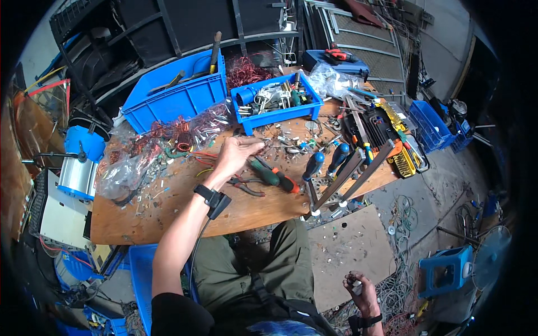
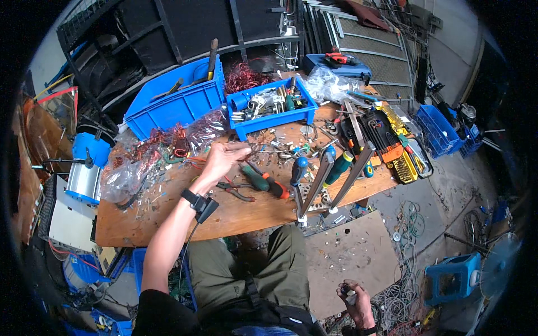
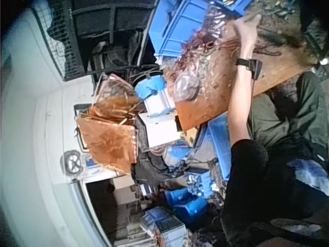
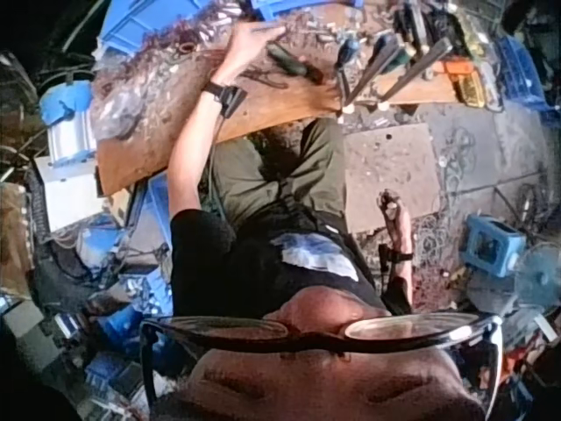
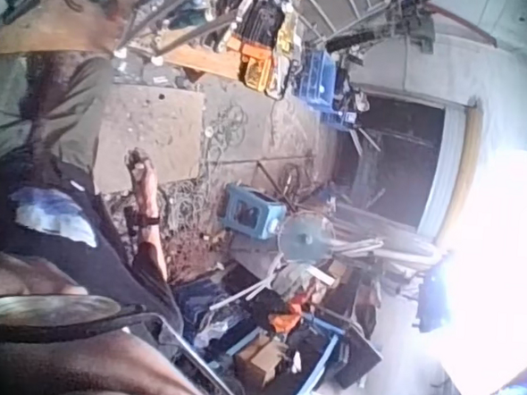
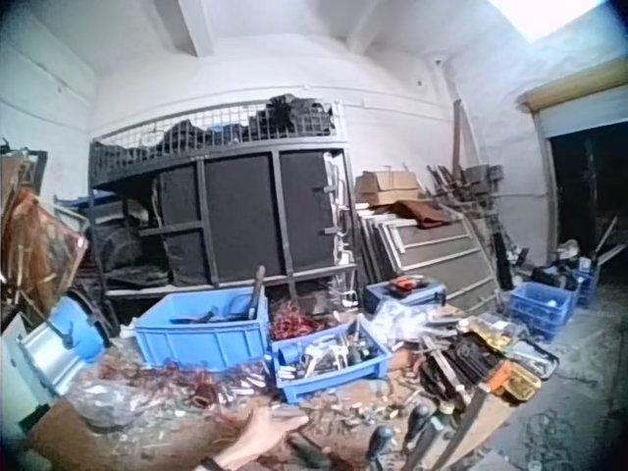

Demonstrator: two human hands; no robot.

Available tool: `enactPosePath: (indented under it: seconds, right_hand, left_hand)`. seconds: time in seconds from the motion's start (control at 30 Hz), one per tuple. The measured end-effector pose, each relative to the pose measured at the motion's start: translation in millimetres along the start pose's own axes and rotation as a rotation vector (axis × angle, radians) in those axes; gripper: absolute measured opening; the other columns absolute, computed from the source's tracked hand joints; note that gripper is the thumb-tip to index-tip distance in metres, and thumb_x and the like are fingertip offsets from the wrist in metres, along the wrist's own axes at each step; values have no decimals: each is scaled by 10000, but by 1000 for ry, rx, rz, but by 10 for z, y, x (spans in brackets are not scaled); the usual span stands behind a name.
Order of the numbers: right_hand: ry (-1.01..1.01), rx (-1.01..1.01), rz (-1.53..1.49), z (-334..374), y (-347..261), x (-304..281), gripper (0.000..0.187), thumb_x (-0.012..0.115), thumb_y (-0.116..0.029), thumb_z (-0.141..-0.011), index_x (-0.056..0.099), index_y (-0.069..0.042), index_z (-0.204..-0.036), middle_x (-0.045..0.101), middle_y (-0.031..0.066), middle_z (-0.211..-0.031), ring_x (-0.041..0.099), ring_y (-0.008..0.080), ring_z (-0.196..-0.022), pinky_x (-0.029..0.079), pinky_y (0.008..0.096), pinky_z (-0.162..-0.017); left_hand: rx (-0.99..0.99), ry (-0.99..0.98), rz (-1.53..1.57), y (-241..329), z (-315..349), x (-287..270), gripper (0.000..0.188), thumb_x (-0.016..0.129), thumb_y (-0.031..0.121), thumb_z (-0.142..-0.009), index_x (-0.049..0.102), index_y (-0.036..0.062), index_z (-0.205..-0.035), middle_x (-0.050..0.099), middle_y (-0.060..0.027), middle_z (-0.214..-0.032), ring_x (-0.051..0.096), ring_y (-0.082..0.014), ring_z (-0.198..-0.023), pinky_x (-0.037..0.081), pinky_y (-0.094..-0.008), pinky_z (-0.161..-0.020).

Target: The person sits at a cluttered workbench and assembles small white electrical components, likely socket outlets, by hand. They handle the components, align parts, and use pliers to manipulate wires and small parts. The person also picks up and sets down various tools and components from the table.

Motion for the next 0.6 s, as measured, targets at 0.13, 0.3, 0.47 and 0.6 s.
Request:
enactPosePath:
  seconds: [0.13,0.3,0.47,0.6]
  right_hand:
    - [-27,-4,-3,-51,69,-42,239,572,-103,-982,612,48,-1162,681,197,-1059,680,324,-946,574,436,-880]
    - [-55,22,-1,-18,114,-3,234,574,-105,-988,619,45,-1163,687,192,-1077,687,313,-951,578,429,-870]
    - [-149,7,181,-17,11,377,202,661,-89,-978,645,29,-1140,708,152,-1009,698,239,-867,582,362,-761]
    - [-361,-149,458,-4,-307,1339,186,767,-113,-939,687,22,-1038,701,75,-859,653,135,-723,522,280,-615]
  left_hand:
    - [-6,52,-70,78,-23,-154,234,763,126,-950,776,-20,-1132,789,-93,-1028,711,-104,-887,572,-273,-812]
    - [-4,86,-160,204,46,-183,249,784,164,-937,787,-5,-1118,791,-87,-1022,705,-106,-892,558,-270,-814]
    - [112,106,-181,434,458,63,257,761,203,-947,784,-12,-1087,794,-119,-1010,725,-146,-888,551,-310,-803]
    - [348,188,-312,672,965,265,217,758,168,-931,775,-11,-1052,771,-140,-993,743,-256,-888,565,-359,-816]
Point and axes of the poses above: each hand's wrist, its own z-axis away from the middle knuckle, its own x-axis out of the palm, y = z × x, the point moved 2 cm from there along -z, towards the middle knuckle
